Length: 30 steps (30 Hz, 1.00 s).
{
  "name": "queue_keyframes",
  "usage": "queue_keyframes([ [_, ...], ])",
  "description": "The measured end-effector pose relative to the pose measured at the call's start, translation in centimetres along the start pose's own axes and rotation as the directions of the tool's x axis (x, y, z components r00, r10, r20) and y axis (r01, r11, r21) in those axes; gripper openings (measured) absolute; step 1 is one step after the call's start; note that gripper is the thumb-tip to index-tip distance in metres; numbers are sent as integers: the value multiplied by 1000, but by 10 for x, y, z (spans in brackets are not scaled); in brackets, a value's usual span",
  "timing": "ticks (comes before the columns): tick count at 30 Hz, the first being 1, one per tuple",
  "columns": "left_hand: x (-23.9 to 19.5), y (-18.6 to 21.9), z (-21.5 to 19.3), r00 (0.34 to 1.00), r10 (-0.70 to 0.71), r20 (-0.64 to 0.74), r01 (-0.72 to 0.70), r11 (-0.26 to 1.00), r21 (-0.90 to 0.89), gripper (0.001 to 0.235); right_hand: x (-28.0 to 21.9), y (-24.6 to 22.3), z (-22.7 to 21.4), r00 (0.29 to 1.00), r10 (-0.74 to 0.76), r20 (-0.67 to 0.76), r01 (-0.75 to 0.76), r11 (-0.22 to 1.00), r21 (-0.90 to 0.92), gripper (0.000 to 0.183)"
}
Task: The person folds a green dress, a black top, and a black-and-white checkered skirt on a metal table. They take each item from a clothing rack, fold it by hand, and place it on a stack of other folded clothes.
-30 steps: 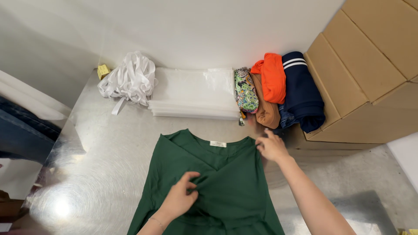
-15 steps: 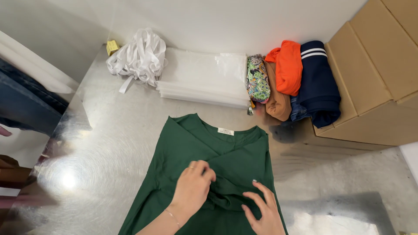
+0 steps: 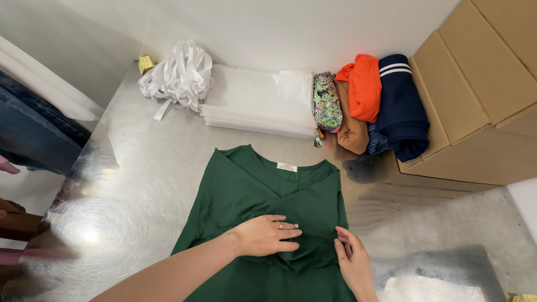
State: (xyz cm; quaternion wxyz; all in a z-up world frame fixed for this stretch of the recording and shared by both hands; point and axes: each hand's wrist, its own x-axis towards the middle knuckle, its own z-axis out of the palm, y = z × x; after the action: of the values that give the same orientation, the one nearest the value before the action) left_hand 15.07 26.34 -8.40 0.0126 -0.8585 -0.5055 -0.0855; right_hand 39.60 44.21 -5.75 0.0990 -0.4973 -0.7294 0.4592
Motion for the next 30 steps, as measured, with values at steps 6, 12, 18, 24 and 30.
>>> queue_keyframes([
  [6,-23,8,-34,990,-103,100,112,989,-91,58,-6,-10,-6,1000,7,20,-7,1000,6,36],
  [12,-53,6,-89,905,-360,-225,308,922,-235,60,26,-19,-27,997,41,-69,-41,999,-9,32],
  [18,-111,-85,-10,5,-986,-170,998,14,-53,77,148,-4,-15,960,-215,-177,199,974,-105,59],
  [24,-144,-154,19,-189,-964,189,887,-250,-388,68,228,-22,35,993,-51,-108,31,984,-178,50],
  [30,-121,-147,-31,-215,-946,243,840,-306,-448,25,255,-15,19,995,35,-97,-38,999,-27,40],
])
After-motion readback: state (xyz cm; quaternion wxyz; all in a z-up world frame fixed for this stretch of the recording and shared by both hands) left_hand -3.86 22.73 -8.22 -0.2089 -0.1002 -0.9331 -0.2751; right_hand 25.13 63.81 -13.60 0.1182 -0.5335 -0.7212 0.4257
